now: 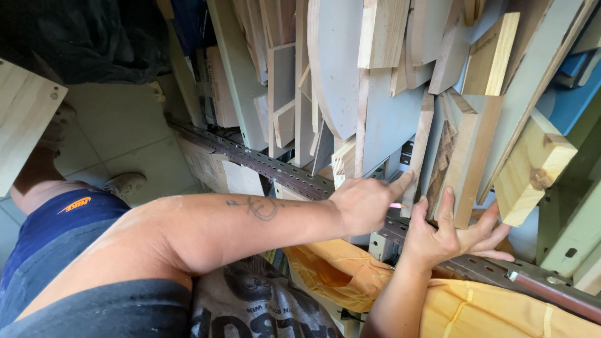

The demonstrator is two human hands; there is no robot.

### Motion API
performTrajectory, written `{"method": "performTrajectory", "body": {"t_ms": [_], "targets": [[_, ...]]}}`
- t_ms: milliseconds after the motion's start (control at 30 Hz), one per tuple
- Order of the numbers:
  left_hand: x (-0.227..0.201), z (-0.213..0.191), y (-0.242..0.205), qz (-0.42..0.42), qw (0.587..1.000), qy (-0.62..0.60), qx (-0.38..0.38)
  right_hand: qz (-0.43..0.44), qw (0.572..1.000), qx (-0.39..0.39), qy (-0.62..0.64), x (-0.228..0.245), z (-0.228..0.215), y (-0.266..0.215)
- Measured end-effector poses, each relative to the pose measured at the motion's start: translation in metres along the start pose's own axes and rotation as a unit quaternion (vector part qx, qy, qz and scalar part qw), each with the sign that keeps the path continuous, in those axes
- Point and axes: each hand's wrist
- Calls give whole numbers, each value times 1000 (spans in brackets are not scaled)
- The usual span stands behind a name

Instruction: Measuring and marking small wooden boards using a tape measure and pencil in a workshop.

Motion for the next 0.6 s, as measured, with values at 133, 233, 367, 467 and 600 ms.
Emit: {"method": "performTrajectory", "body": {"t_ms": [133,233,367,467,600], "targets": [[4,13,27,82,992,92,-39,-7,1000,-5,-4,3,1,3],[12,28,44,151,968,140,-140,-5,999,-35,-18,5,2,3],[24,36,54,89,944,288,-133,-12,1000,-1,-8,5,-3,2],[30,21,48,53,952,286,-97,-14,1000,-5,-11,9,-2,0],[50,13,43,33,944,327,-38,-11,1000,-21,9,13,5,-4]]}}
Point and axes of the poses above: each hand's wrist, its own y-axis towards the middle knuckle, its own z-axis out of the palm, x = y × z, and after that the axes turned 3 degrees about -y, right-handed
